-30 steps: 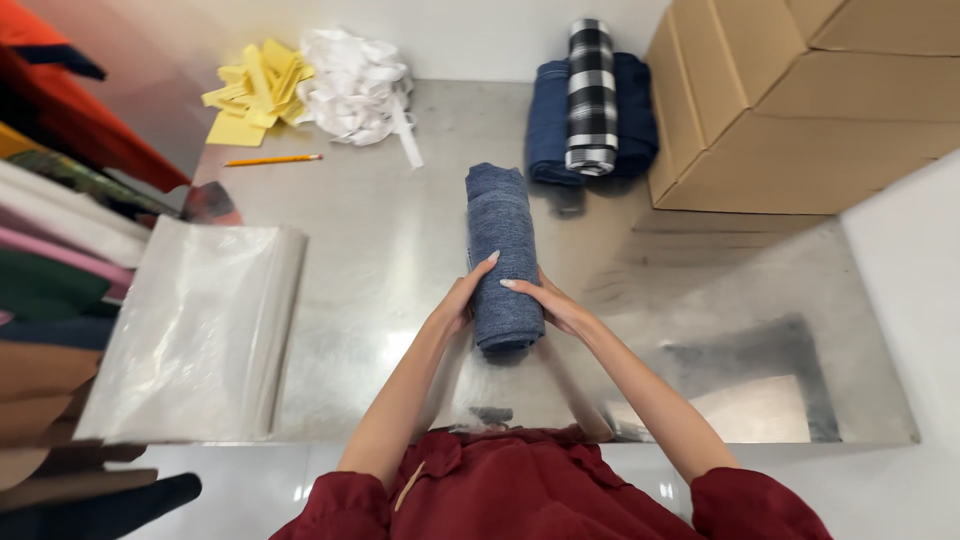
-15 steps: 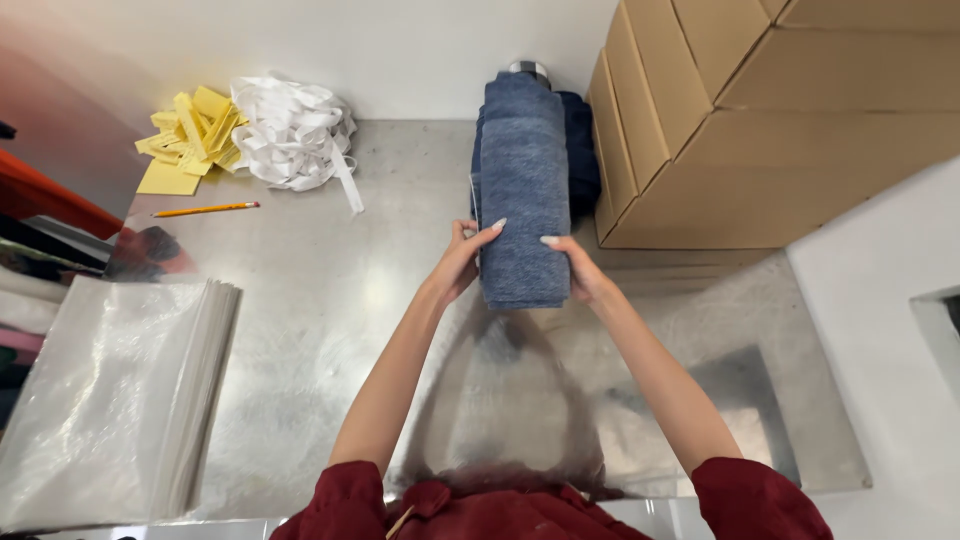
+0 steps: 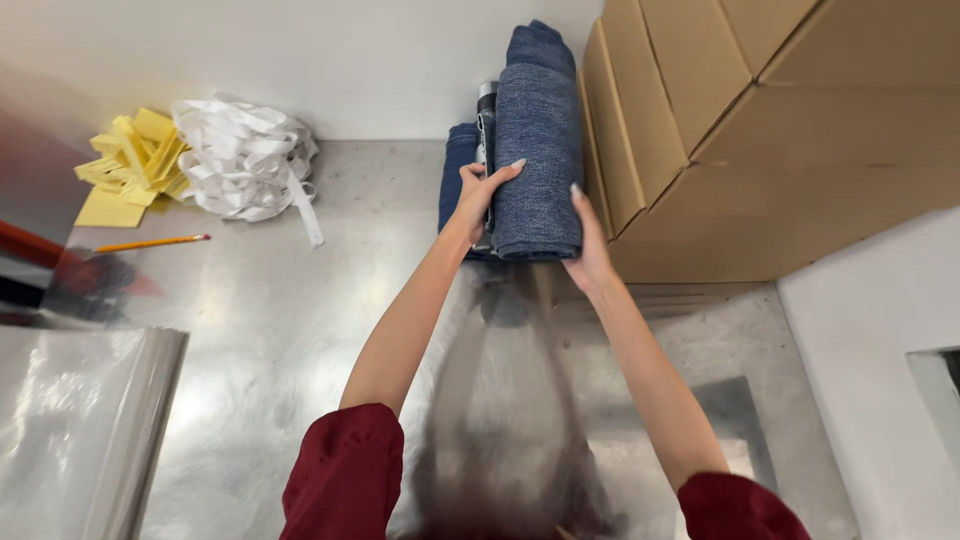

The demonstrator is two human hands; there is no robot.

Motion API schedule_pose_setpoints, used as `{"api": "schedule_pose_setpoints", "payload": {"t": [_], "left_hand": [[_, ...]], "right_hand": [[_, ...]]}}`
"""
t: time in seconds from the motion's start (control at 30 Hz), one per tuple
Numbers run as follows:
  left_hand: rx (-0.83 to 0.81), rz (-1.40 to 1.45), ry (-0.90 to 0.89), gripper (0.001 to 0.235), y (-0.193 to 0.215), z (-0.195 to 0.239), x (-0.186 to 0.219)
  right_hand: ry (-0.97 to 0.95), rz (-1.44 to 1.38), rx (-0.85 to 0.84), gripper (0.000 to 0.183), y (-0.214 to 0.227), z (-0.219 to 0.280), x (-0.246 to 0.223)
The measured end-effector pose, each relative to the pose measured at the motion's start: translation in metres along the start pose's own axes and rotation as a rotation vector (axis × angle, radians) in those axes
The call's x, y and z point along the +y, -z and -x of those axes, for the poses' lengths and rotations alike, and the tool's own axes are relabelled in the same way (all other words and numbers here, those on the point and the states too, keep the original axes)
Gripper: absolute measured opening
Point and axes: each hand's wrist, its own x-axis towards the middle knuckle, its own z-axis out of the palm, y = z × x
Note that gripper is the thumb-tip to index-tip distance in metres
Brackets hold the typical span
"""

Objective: The person takes a checkered shirt, a pair of jeans, a black t-shirt, and a brown t-shirt from a clothing rack. They fold each item by hand on a metal table and place them in a neat stack.

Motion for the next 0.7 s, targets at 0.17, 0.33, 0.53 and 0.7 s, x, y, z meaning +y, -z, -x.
{"api": "schedule_pose_setpoints", "payload": {"t": [0.17,0.33,0.53,0.7], "left_hand": [[0.031,-0.101,0.001,0.09,-0.02,-0.07,-0.029],[0.075,-0.123,-0.05,0.091,-0.026,-0.086,-0.045],[0.152,-0.311,-0.203,0.075,-0.044,-0.095,-0.078],[0.298,-0.563,-0.544,0.058,-0.056,-0.099,-0.098]], "right_hand": [[0.115,0.006,0.102,0.077,0.042,-0.034,0.025],[0.172,-0.153,0.15,0.071,0.061,-0.056,0.055],[0.082,-0.385,0.342,0.089,0.084,-0.069,0.087],[-0.047,-0.359,0.315,0.098,0.094,-0.056,0.096]]}}
